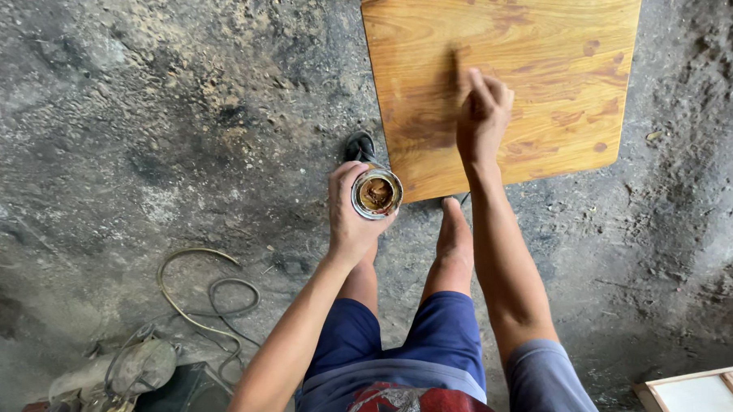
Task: The person applies a liquid finish to a wooden chair using a small spatula and a cloth, dipping the spatula into a small tin to spread the finish into the ornate carvings.
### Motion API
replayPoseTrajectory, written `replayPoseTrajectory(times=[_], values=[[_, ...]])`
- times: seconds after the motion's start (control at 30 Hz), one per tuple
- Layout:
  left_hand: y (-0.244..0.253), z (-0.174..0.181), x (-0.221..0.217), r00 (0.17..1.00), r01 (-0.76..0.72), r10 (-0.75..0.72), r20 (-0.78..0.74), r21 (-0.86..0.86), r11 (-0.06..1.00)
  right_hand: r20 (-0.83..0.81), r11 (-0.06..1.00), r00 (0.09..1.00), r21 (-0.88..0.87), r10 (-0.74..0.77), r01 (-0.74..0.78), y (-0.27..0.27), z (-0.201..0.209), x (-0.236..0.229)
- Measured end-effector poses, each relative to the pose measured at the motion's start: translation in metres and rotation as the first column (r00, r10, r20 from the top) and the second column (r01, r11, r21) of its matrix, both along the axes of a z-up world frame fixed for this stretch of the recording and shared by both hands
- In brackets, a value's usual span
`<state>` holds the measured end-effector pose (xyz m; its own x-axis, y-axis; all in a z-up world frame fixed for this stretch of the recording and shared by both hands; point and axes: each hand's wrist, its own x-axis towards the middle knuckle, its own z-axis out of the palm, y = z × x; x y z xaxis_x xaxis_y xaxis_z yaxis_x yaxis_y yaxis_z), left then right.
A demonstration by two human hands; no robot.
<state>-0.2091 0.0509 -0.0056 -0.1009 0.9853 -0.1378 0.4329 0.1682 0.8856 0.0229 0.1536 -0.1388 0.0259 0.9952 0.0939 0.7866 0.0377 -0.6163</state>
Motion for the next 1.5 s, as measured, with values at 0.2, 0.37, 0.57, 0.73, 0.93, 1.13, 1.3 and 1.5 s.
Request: replayPoseTrajectory(times=[0.2,0.37,0.57,0.73,0.93,1.13,1.3,1.5], values=[[-0.006,0.004,-0.003,0.999,-0.022,0.023,0.024,-0.037,0.999,-0.050,0.997,0.997,0.054,0.061,-0.058,0.018,0.004,-0.032],[-0.012,0.007,-0.012,0.999,-0.041,0.042,0.014,-0.067,0.997,-0.025,0.997,1.000,0.075,0.007,-0.006,0.065,0.003,-0.059],[-0.018,0.009,-0.027,0.998,-0.063,0.063,0.006,-0.098,0.993,-0.013,1.000,1.000,0.003,0.027,-0.027,0.070,-0.005,-0.071],[-0.019,0.009,-0.035,0.997,-0.070,0.073,0.018,-0.130,0.989,-0.017,0.998,0.999,-0.024,0.051,-0.052,0.072,-0.019,-0.066],[-0.017,0.011,-0.035,0.999,-0.053,0.053,0.003,-0.105,0.993,0.013,0.996,0.996,0.011,0.093,-0.093,0.081,-0.007,-0.062],[-0.015,0.015,-0.033,0.999,-0.040,0.040,-0.001,-0.098,0.994,-0.025,0.994,0.995,0.056,0.091,-0.090,0.080,0.006,-0.057],[-0.016,0.023,-0.035,0.999,-0.043,0.044,0.010,-0.076,0.996,-0.220,0.996,0.973,0.034,-0.069,0.079,0.030,0.022,-0.033],[-0.021,0.038,-0.038,0.999,0.033,-0.033,-0.003,0.007,0.999,-0.371,0.865,0.817,-0.419,-0.441,0.276,-0.124,0.057,0.012]])
